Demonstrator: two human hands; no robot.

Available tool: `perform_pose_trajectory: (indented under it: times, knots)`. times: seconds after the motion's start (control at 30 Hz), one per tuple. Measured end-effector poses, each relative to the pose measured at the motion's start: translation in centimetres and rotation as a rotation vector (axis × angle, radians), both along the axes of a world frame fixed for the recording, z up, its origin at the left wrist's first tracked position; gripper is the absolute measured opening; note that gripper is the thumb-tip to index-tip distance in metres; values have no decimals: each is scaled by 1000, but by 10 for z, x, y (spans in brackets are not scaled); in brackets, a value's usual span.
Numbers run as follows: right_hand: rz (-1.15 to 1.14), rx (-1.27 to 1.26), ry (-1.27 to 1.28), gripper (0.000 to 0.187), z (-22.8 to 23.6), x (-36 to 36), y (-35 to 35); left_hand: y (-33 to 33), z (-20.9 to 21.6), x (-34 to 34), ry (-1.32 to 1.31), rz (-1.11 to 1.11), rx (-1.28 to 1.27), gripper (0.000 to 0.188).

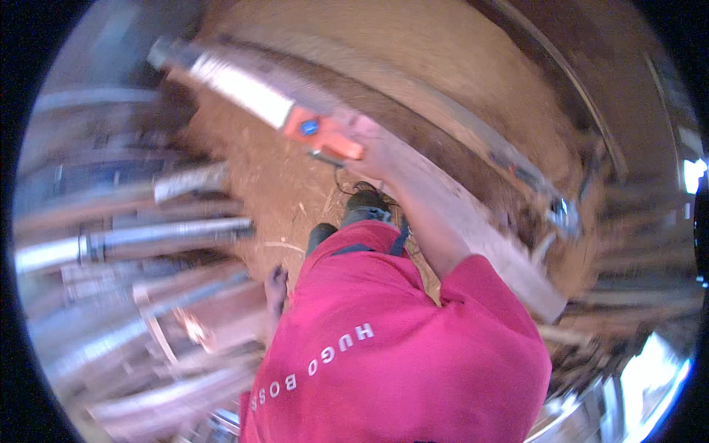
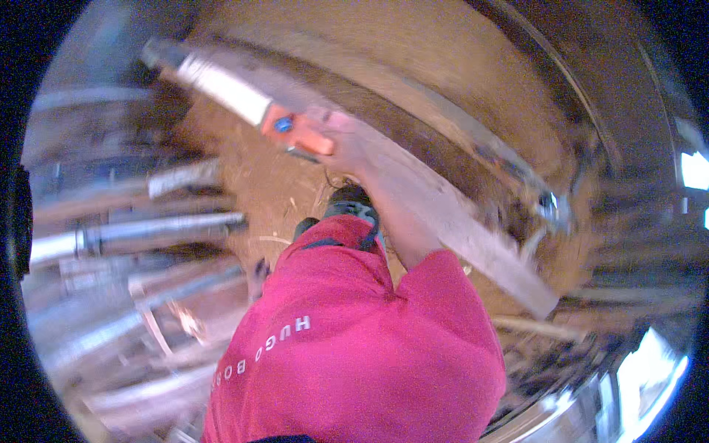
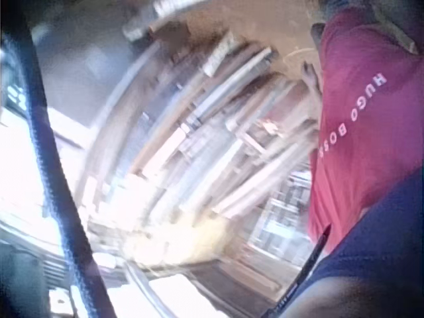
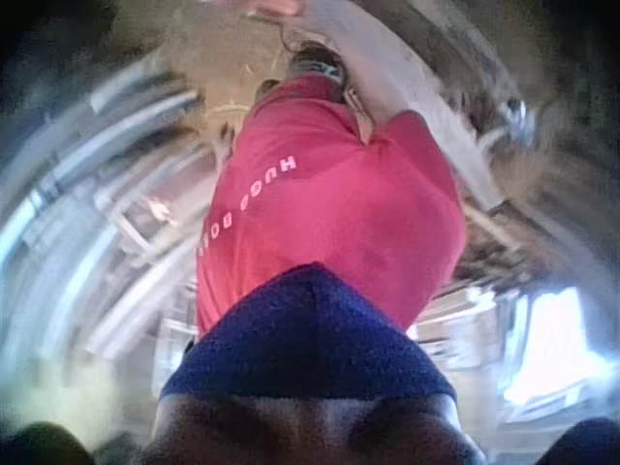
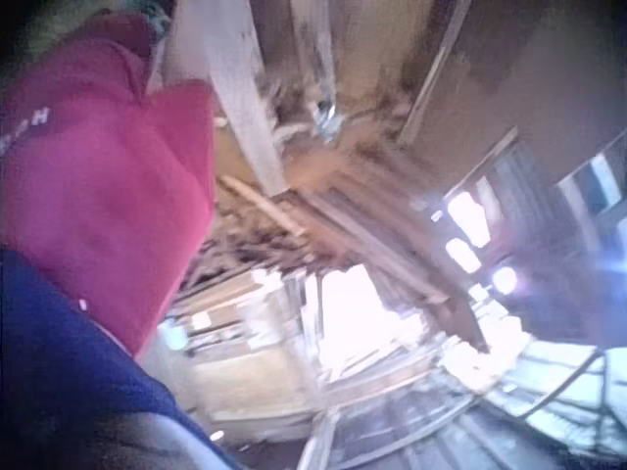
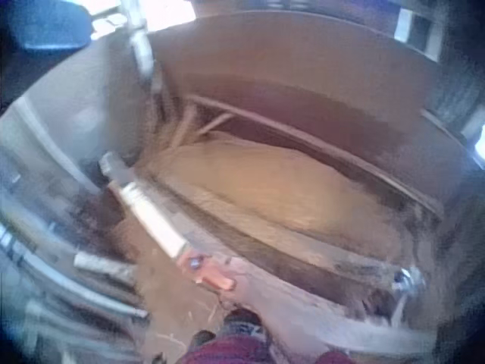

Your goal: The person uses an electric planer on a piece of wood, applies oil from a bottle to the planer, and later moves stacks of wooden boards in a workshop.

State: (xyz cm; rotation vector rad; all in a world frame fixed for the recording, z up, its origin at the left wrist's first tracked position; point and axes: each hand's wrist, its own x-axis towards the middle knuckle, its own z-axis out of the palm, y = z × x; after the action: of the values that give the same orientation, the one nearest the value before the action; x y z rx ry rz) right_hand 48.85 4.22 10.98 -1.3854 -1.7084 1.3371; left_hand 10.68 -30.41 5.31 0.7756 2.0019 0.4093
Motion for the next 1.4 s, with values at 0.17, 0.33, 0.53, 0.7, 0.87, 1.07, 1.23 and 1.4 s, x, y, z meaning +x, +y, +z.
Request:
perform_pose_trajectory:
  times: [0.17,0.33,0.53,0.7,0.87,1.07,1.23,1.4]
  knots:
    - [72,181,-95,44,-19,1,13,48,27,39,77,59,175,42]
    - [-6,170,-54,37,-23,0,1,15,38,74,24,270,91,44]
    - [0,285,-123,32,-35,13,7,-80,25,116,122,354,-153,45]
    - [34,291,-101,30,-18,-6,-4,-166,13,141,70,598,-237,44]
    - [153,202,-198,39,-25,8,3,-155,9,144,92,725,-151,46]
    - [250,123,-272,51,-1,9,0,-122,5,129,62,770,66,46]
    - [301,61,-341,55,23,-1,-6,-141,-5,124,65,813,83,49]
    - [243,131,-359,52,21,-23,-29,-226,-25,148,73,977,126,48]
